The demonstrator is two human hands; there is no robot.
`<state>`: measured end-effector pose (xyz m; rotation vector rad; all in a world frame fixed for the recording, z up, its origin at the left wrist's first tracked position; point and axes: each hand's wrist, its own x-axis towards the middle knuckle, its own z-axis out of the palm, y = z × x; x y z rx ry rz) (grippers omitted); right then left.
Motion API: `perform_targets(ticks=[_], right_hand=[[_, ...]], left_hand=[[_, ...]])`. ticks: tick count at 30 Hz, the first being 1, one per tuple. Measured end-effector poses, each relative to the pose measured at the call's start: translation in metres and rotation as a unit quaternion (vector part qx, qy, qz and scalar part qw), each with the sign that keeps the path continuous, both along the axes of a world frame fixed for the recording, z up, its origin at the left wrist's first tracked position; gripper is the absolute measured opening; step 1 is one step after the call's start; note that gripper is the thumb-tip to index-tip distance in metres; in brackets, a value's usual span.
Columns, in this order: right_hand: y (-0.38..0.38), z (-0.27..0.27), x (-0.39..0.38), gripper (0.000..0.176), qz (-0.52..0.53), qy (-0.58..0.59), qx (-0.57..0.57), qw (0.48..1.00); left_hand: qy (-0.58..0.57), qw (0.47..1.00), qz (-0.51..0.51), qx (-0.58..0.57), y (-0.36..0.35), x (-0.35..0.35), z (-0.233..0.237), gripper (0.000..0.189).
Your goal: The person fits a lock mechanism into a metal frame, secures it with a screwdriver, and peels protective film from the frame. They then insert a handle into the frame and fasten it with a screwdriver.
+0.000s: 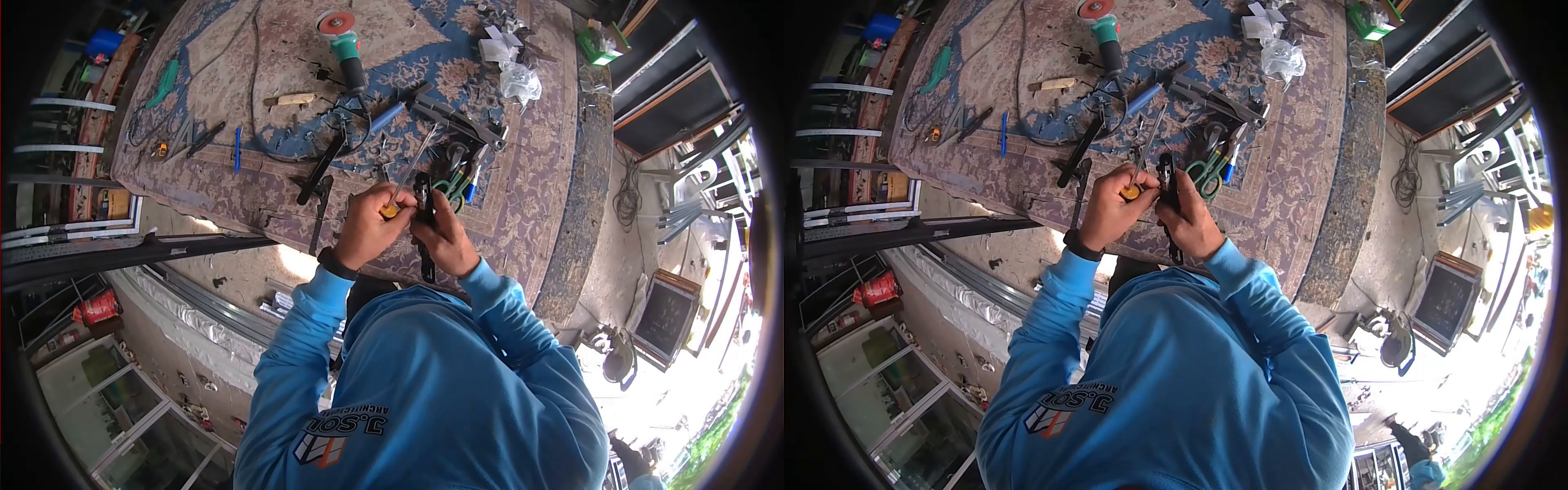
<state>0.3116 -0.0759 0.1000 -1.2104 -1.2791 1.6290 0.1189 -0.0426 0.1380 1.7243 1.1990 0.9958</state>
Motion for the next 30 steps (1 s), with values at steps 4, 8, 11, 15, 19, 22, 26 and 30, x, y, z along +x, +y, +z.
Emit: perform_targets(ticks=[4,8,11,15,19,22,26,30], right_hand=[[0.003,0.001,0.0,0.065,-0.01,0.089,-0.051,0.995],[0.004,0.0,-0.005,0.055,-0.047,0.069,0.009,0.996],[0.005,0.008,-0.002,0.047,-0.042,0.064,0.002,0.997],[0.007,0.008,-0.005,0.041,-0.09,0.055,0.067,0.992],[0.013,0.016,0.008,0.041,-0.113,0.029,0.088,0.989],[0.016,0.011,0.011,0.044,-0.126,-0.014,0.109,0.986],[0.021,0.008,0.015,0.048,-0.082,-0.059,0.117,0.988],[0.018,-0.01,0.016,0.048,-0.087,-0.103,0.166,0.977]], left_hand=[[-0.015,0.999,-0.009,-0.034,0.0,-0.001,0.007,0.013],[-0.018,0.999,-0.028,-0.025,0.0,-0.002,0.01,0.015],[-0.011,0.998,-0.063,-0.03,-0.001,-0.004,0.018,0.02],[-0.042,0.989,-0.071,-0.122,-0.01,-0.017,0.046,0.029],[0.09,0.992,-0.059,-0.066,-0.038,-0.045,0.066,0.036],[0.147,0.981,-0.104,-0.066,-0.053,-0.057,0.066,0.039],[0.126,0.985,-0.091,-0.076,-0.056,-0.057,0.067,0.038],[0.119,0.985,-0.089,-0.082,-0.056,-0.057,0.064,0.039]])
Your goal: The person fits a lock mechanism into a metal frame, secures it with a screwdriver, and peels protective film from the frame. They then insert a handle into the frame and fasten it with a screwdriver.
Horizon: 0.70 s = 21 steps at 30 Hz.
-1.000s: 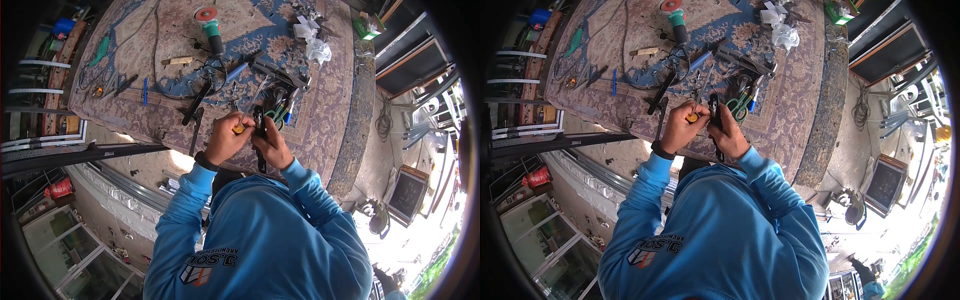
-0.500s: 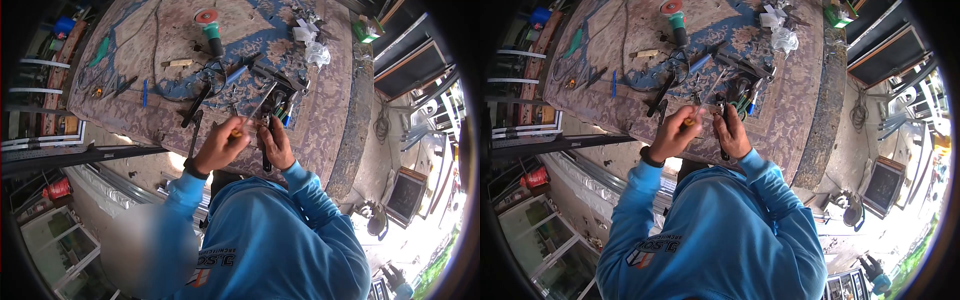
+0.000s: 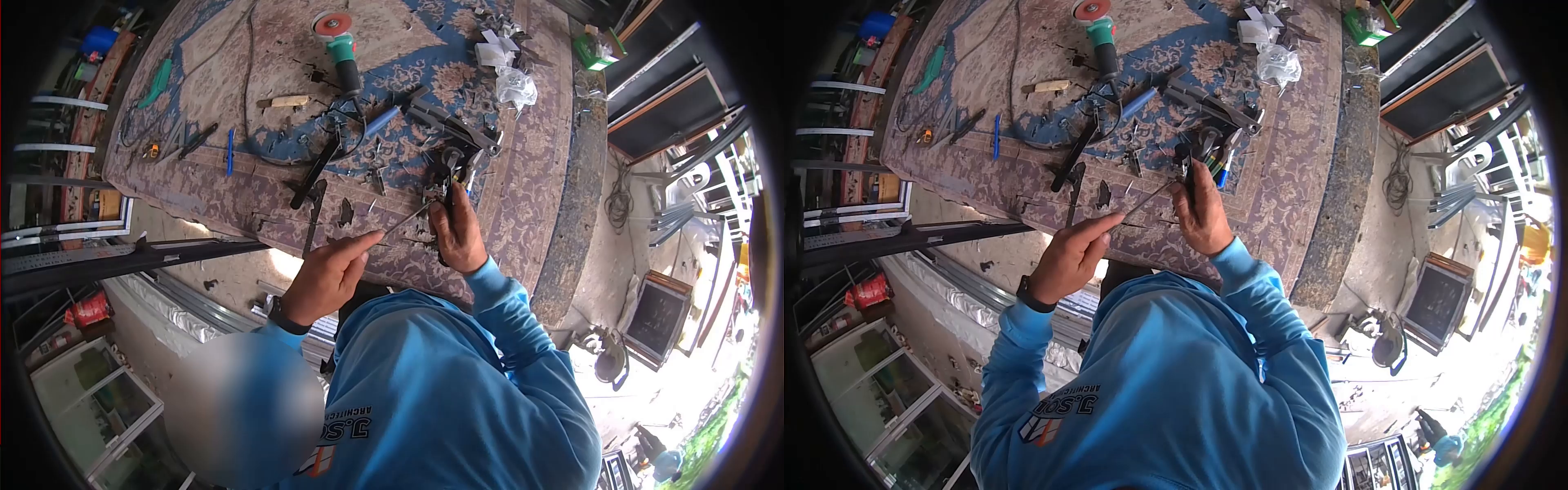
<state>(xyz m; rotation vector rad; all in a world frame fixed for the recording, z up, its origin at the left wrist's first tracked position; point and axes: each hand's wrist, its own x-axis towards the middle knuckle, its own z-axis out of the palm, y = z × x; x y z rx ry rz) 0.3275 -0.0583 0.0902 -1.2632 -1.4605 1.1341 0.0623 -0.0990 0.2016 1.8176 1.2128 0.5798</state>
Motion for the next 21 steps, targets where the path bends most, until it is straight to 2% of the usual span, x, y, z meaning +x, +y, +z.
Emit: perform_targets(ticks=[4,5,7,8,10,12,13,14,16,17,18,19,21], right_hand=[[0.003,0.017,0.0,0.049,0.015,-0.011,0.033,0.999],[0.003,0.019,0.001,0.049,0.02,-0.019,0.038,0.999],[0.007,0.012,0.003,0.049,0.008,-0.101,0.176,0.979],[0.008,0.009,0.004,0.05,0.002,-0.14,0.244,0.96],[0.009,0.024,0.007,0.051,0.035,-0.157,0.212,0.964],[0.01,0.034,0.012,0.052,0.07,-0.169,0.18,0.966],[0.013,0.036,0.014,0.054,0.089,-0.171,0.165,0.967],[0.014,0.037,0.016,0.055,0.107,-0.174,0.15,0.967],[0.016,0.039,0.015,0.054,0.11,-0.175,0.15,0.967],[0.016,0.04,0.015,0.054,0.112,-0.175,0.151,0.966],[0.017,0.04,0.015,0.053,0.109,-0.18,0.156,0.965],[0.018,0.041,0.015,0.053,0.106,-0.185,0.162,0.964],[0.02,0.04,0.015,0.052,0.103,-0.198,0.187,0.957]], left_hand=[[-0.001,1.0,-0.004,0.017,0.001,0.001,-0.003,0.038],[-0.003,1.0,-0.014,-0.014,0.002,0.0,-0.003,0.038],[-0.005,0.997,-0.031,-0.075,0.006,-0.005,-0.002,0.038],[-0.046,0.986,-0.022,-0.157,0.007,-0.008,-0.004,0.039],[-0.127,0.94,-0.004,-0.315,0.008,-0.015,-0.012,0.04],[-0.228,0.868,0.017,-0.44,0.012,-0.02,-0.017,0.041],[-0.277,0.822,0.028,-0.497,0.013,-0.021,-0.018,0.041],[-0.278,0.818,0.039,-0.501,0.012,-0.021,-0.019,0.04],[-0.172,0.932,0.043,-0.315,0.002,-0.01,-0.028,0.038],[-0.114,0.969,0.044,-0.214,-0.005,-0.002,-0.034,0.036],[-0.037,0.996,0.05,-0.057,-0.009,0.006,-0.035,0.032],[0.027,0.998,0.059,-0.001,-0.011,0.013,-0.026,0.03],[0.029,0.996,0.07,0.053,-0.016,0.019,-0.039,0.032]])
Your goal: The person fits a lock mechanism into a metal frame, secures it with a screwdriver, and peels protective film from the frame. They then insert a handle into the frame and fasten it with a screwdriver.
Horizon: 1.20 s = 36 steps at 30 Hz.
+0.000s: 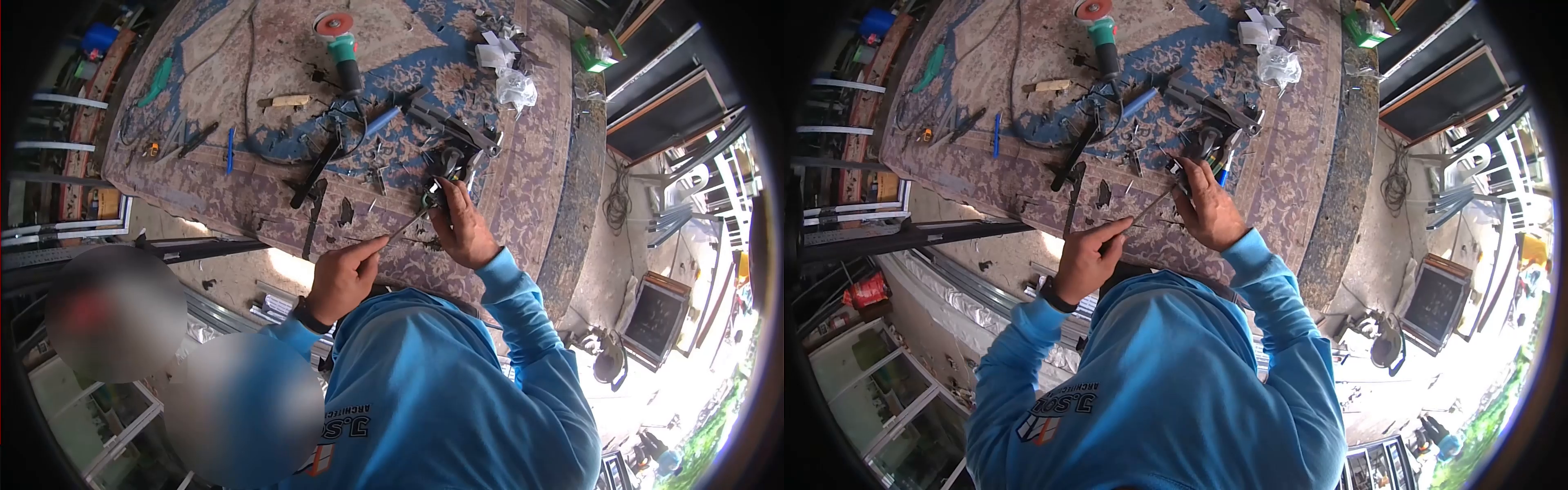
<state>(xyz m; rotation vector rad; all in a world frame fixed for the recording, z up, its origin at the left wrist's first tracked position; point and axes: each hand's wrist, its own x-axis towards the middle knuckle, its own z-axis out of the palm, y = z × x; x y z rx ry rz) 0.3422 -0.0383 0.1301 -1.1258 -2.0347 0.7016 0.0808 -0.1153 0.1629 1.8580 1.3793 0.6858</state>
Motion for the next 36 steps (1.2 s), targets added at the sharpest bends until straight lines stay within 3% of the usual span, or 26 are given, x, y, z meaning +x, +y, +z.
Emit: perform_targets(ticks=[3,4,6,10,11,12,13,14,15,16,18,20,21,22,24,26,28,31,32,33,36], right_hand=[[0.004,-0.009,0.006,0.055,0.005,-0.016,0.035,0.999],[0.005,-0.012,0.007,0.055,0.011,-0.014,0.03,0.999],[0.007,-0.007,0.009,0.055,0.025,-0.015,-0.014,0.999],[0.016,0.023,0.015,0.054,0.015,-0.047,-0.111,0.993],[0.015,-0.013,0.026,0.056,0.021,-0.05,-0.093,0.994],[0.016,-0.008,0.032,0.061,0.023,-0.102,-0.087,0.991],[0.013,-0.042,0.035,0.067,-0.016,-0.121,-0.038,0.992],[0.009,-0.044,0.036,0.066,-0.032,-0.109,-0.064,0.992],[0.012,0.004,0.04,0.072,-0.008,-0.173,-0.143,0.974],[0.009,0.002,0.043,0.063,-0.025,-0.176,-0.134,0.975],[0.006,-0.007,0.051,0.037,-0.1,-0.053,-0.039,0.993],[0.013,0.002,0.063,0.029,-0.118,-0.079,-0.072,0.987],[0.013,0.008,0.07,0.028,-0.112,-0.103,-0.088,0.984],[0.01,0.015,0.077,0.028,-0.105,-0.128,-0.108,0.98],[-0.009,-0.002,0.089,0.029,-0.134,-0.064,-0.074,0.986],[-0.027,-0.005,0.104,0.03,-0.161,-0.055,-0.088,0.981],[-0.048,-0.002,0.118,0.03,-0.189,-0.084,-0.161,0.965],[-0.068,-0.004,0.127,0.032,-0.275,-0.051,-0.169,0.945],[-0.071,-0.004,0.133,0.033,-0.295,-0.047,-0.186,0.936],[-0.076,-0.004,0.134,0.033,-0.32,-0.042,-0.18,0.929],[-0.083,-0.008,0.13,0.035,-0.375,-0.015,-0.152,0.915]], left_hand=[[-0.203,0.958,0.043,-0.198,-0.005,0.006,-0.024,0.029],[-0.304,0.892,0.033,-0.333,-0.001,0.003,-0.028,0.03],[-0.473,0.677,0.015,-0.564,0.007,-0.008,-0.032,0.034],[-0.467,0.687,0.042,-0.554,0.011,0.01,-0.017,0.032],[-0.357,0.803,0.049,-0.475,0.012,0.025,-0.005,0.027],[-0.229,0.928,0.013,-0.293,0.009,0.035,-0.027,0.022],[-0.158,0.98,0.045,-0.116,0.0,0.042,-0.05,0.019],[-0.13,0.986,0.041,-0.092,0.002,0.046,-0.053,0.019],[-0.116,0.993,0.002,-0.028,0.009,0.044,-0.073,0.02],[-0.13,0.99,0.005,0.05,0.012,0.049,-0.099,0.019],[-0.211,0.951,0.047,-0.221,0.017,0.069,-0.08,0.017],[-0.319,0.884,0.042,-0.339,0.022,0.089,-0.063,0.018],[-0.295,0.877,0.011,-0.379,0.024,0.093,-0.049,0.023],[-0.342,0.837,0.008,-0.427,0.018,0.096,-0.039,0.024],[-0.428,0.738,0.004,-0.522,-0.004,0.097,-0.029,0.027],[-0.365,0.637,0.02,-0.679,-0.023,0.072,-0.042,0.029],[-0.334,0.719,-0.032,-0.608,-0.03,0.064,-0.054,0.032],[-0.244,0.853,-0.089,-0.453,-0.01,0.057,-0.072,0.034],[-0.211,0.891,-0.111,-0.386,-0.001,0.062,-0.075,0.035],[-0.111,0.958,-0.102,-0.245,0.003,0.071,-0.058,0.036],[-0.113,0.978,-0.168,0.043,0.017,0.079,-0.063,0.036]])
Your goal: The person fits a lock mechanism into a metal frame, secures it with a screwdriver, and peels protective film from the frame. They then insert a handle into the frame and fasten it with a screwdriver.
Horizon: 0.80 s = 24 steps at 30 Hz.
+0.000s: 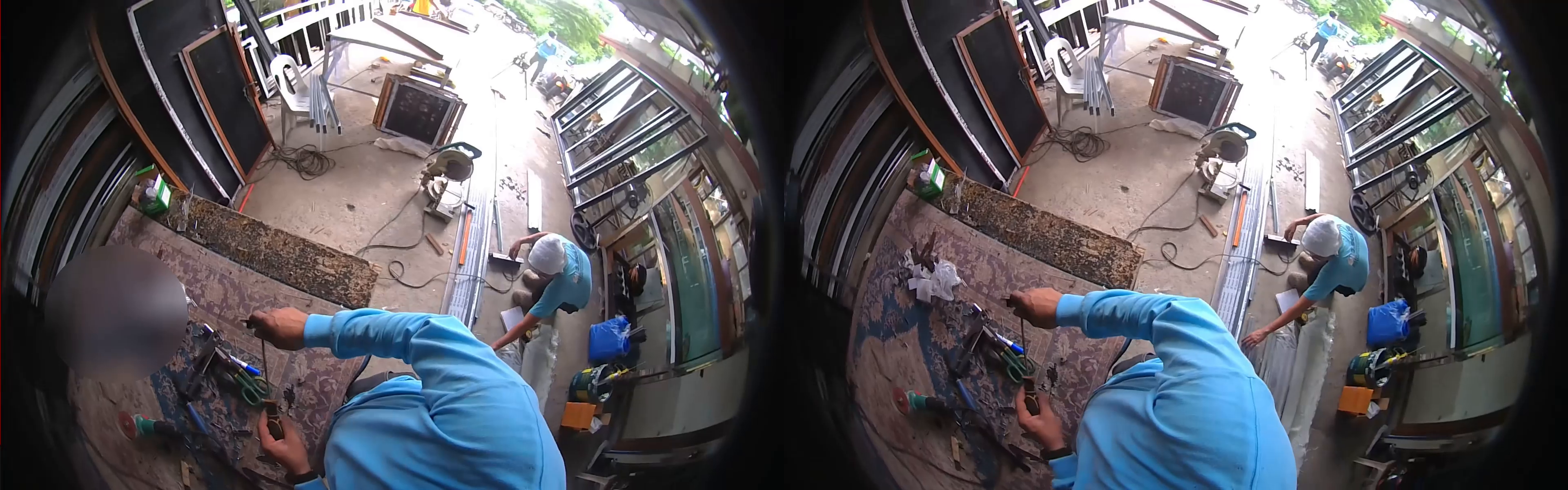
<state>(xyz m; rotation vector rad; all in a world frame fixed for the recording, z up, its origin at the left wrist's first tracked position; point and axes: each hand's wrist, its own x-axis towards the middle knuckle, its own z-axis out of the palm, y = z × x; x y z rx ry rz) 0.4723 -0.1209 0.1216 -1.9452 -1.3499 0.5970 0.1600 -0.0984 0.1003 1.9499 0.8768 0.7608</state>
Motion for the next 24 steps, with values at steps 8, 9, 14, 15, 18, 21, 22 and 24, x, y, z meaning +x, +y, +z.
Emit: perform_targets(ticks=[8,9,14,15,18,21,22,24], right_hand=[[-0.025,0.002,-0.012,0.036,0.017,0.045,-0.002,0.999],[-0.029,0.004,-0.014,0.037,0.019,0.055,-0.029,0.998],[-0.024,0.002,-0.016,0.033,0.026,0.042,0.027,0.998],[-0.023,0.002,-0.017,0.033,0.039,0.044,0.03,0.998],[-0.019,0.001,-0.018,0.034,0.045,0.045,0.024,0.998],[-0.021,-0.006,-0.025,0.035,0.036,0.042,0.038,0.998],[-0.018,-0.004,-0.023,0.036,0.032,0.036,0.052,0.997],[-0.016,0.002,-0.018,0.036,0.057,0.042,0.057,0.996]], left_hand=[[0.011,0.94,-0.064,-0.336,-0.011,-0.031,0.01,0.046],[-0.024,0.919,-0.035,-0.392,-0.015,-0.034,0.012,0.044],[-0.215,0.75,0.071,-0.622,-0.015,-0.033,0.013,0.033],[-0.182,0.781,0.049,-0.595,-0.018,-0.032,0.021,0.032],[-0.079,0.862,-0.015,-0.5,-0.021,-0.033,0.057,0.029],[-0.002,1.0,-0.029,-0.002,-0.019,-0.03,0.029,0.029],[0.008,0.999,-0.034,0.031,-0.017,-0.027,0.032,0.031],[-0.271,0.688,0.136,-0.659,-0.022,-0.032,0.028,0.039]])
